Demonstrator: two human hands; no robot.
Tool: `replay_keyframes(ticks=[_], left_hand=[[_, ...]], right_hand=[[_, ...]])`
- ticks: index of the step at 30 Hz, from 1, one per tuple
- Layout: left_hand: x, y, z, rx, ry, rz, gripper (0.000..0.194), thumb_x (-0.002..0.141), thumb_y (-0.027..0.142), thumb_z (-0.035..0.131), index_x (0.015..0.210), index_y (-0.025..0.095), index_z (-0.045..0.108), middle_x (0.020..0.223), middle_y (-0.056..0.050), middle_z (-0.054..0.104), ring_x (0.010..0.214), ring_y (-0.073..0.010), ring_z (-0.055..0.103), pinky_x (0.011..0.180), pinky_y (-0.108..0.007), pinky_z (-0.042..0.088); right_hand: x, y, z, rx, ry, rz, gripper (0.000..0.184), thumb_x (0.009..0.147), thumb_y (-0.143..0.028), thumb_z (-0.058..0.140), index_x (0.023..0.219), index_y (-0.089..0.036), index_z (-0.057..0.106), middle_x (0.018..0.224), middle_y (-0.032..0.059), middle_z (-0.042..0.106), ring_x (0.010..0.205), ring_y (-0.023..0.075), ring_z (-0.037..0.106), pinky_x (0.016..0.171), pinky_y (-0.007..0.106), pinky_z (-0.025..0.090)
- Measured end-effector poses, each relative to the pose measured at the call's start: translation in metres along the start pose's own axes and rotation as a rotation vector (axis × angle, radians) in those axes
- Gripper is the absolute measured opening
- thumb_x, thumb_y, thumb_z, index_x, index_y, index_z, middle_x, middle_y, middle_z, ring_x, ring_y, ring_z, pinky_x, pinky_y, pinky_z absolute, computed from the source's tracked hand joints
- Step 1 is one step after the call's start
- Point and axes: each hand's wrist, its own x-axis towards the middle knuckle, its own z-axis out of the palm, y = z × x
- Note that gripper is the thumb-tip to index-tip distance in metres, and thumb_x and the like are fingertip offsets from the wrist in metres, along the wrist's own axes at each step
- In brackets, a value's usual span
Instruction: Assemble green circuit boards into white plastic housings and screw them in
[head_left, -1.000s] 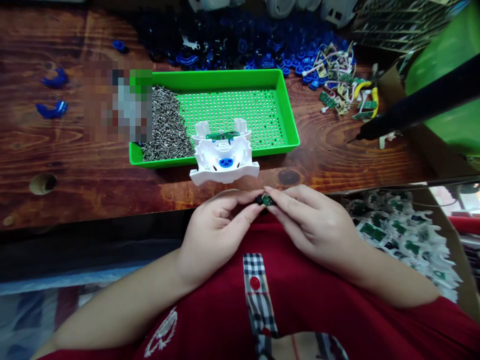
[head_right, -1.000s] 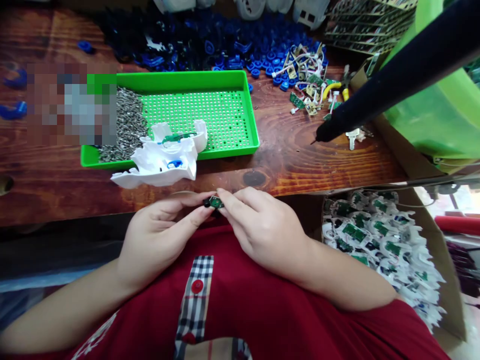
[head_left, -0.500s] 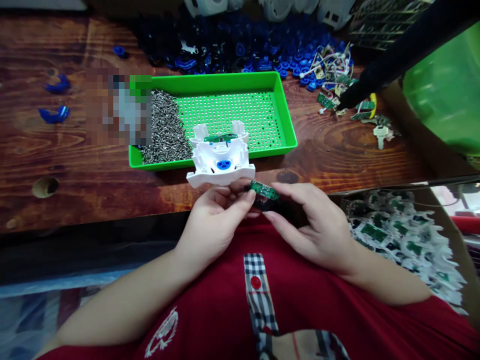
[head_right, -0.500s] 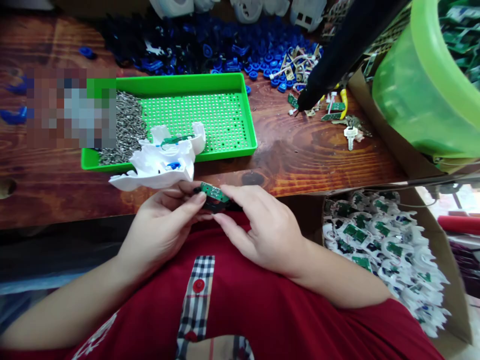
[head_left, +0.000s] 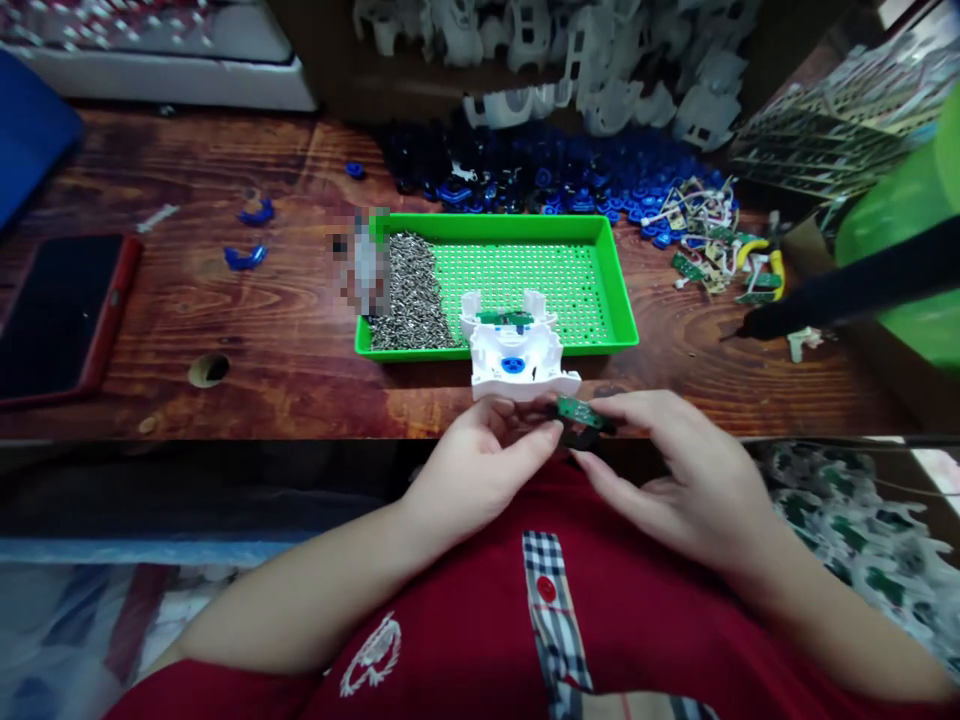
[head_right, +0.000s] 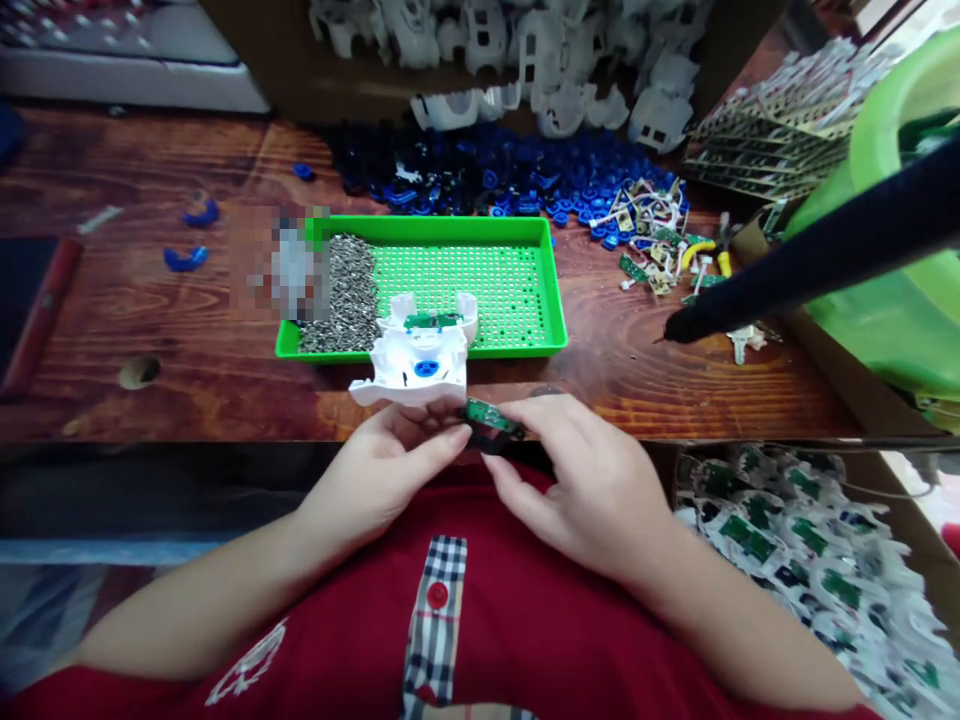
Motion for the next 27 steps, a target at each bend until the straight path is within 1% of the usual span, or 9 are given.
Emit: replay_keyframes(ticks=[2, 5, 8, 10, 12, 15, 17, 22, 27], left_hand=[[-0.004, 0.003, -0.012, 0.039, -0.072, -0.045, 0.030, 0.074, 0.025, 0.069, 0.102, 0.017, 0.061, 0.105, -0.006, 0.067, 0.096, -0.0167, 0.063, 0.089, -0.031, 0.048], [-0.008, 0.009, -0.033, 0.004, -0.199, -0.167, 0.045, 0.068, 0.026, 0.075, 0.110, 0.017, 0.060, 0.107, -0.011, 0.066, 0.095, -0.0208, 0.065, 0.085, -0.033, 0.050], [-0.009, 0.016, -0.045, -0.193, -0.327, -0.222, 0.056, 0.069, 0.043, 0.070, 0.118, 0.019, 0.058, 0.118, -0.016, 0.063, 0.098, -0.0255, 0.064, 0.082, -0.035, 0.050], [-0.006, 0.023, -0.044, -0.299, -0.359, -0.261, 0.060, 0.071, 0.058, 0.058, 0.116, 0.018, 0.060, 0.121, -0.017, 0.061, 0.101, -0.0284, 0.063, 0.081, -0.035, 0.050], [-0.001, 0.030, -0.039, -0.365, -0.357, -0.291, 0.062, 0.074, 0.062, 0.049, 0.113, 0.016, 0.063, 0.120, -0.017, 0.063, 0.102, -0.0282, 0.063, 0.079, -0.034, 0.051], [0.007, 0.035, -0.032, -0.452, -0.332, -0.288, 0.049, 0.080, 0.052, 0.047, 0.107, 0.016, 0.066, 0.110, -0.013, 0.069, 0.094, -0.0238, 0.066, 0.074, -0.030, 0.051], [0.011, 0.036, -0.029, -0.493, -0.315, -0.295, 0.038, 0.080, 0.040, 0.051, 0.102, 0.014, 0.068, 0.102, -0.012, 0.072, 0.089, -0.0222, 0.068, 0.074, -0.030, 0.051], [0.012, 0.035, -0.022, -0.514, -0.209, -0.270, 0.021, 0.072, 0.014, 0.056, 0.087, 0.012, 0.071, 0.082, -0.008, 0.075, 0.080, -0.0202, 0.070, 0.079, -0.031, 0.052], [0.010, 0.031, -0.017, -0.449, -0.210, -0.183, 0.031, 0.067, 0.003, 0.061, 0.095, 0.015, 0.068, 0.096, -0.006, 0.073, 0.088, -0.0194, 0.068, 0.083, -0.031, 0.051]], right_hand=[[0.002, 0.009, -0.008, -0.020, 0.070, 0.015, 0.043, 0.072, -0.027, 0.068, 0.112, -0.019, 0.055, 0.099, 0.0061, 0.063, 0.086, 0.0162, 0.061, 0.076, 0.028, 0.053], [0.013, 0.022, -0.020, -0.054, 0.281, 0.048, 0.047, 0.066, -0.023, 0.073, 0.110, -0.021, 0.057, 0.093, 0.0088, 0.063, 0.080, 0.0186, 0.060, 0.073, 0.033, 0.052], [0.040, 0.026, -0.027, -0.031, 0.379, -0.063, 0.044, 0.067, -0.021, 0.072, 0.109, -0.020, 0.058, 0.101, 0.0122, 0.059, 0.093, 0.0209, 0.058, 0.077, 0.034, 0.052], [0.064, 0.024, -0.025, -0.037, 0.356, -0.144, 0.039, 0.072, -0.021, 0.068, 0.109, -0.017, 0.056, 0.109, 0.0140, 0.055, 0.105, 0.0201, 0.054, 0.079, 0.030, 0.054], [0.089, 0.023, -0.019, -0.055, 0.330, -0.189, 0.037, 0.075, -0.024, 0.065, 0.109, -0.016, 0.055, 0.111, 0.0135, 0.054, 0.108, 0.0194, 0.052, 0.078, 0.029, 0.055], [0.116, 0.026, -0.004, -0.047, 0.259, -0.264, 0.037, 0.075, -0.027, 0.064, 0.109, -0.015, 0.056, 0.110, 0.0118, 0.054, 0.107, 0.0198, 0.052, 0.080, 0.032, 0.055], [0.125, 0.030, 0.005, -0.023, 0.162, -0.287, 0.036, 0.075, -0.027, 0.064, 0.108, -0.015, 0.056, 0.111, 0.0113, 0.054, 0.107, 0.0196, 0.052, 0.084, 0.035, 0.053], [0.117, 0.035, 0.006, 0.151, -0.033, -0.219, 0.034, 0.074, -0.029, 0.065, 0.104, -0.016, 0.058, 0.107, 0.0082, 0.056, 0.103, 0.0174, 0.054, 0.086, 0.034, 0.052], [0.097, 0.022, -0.010, 0.335, -0.148, -0.183, 0.037, 0.074, -0.031, 0.067, 0.107, -0.017, 0.056, 0.112, 0.0076, 0.054, 0.106, 0.0161, 0.054, 0.091, 0.031, 0.052]])
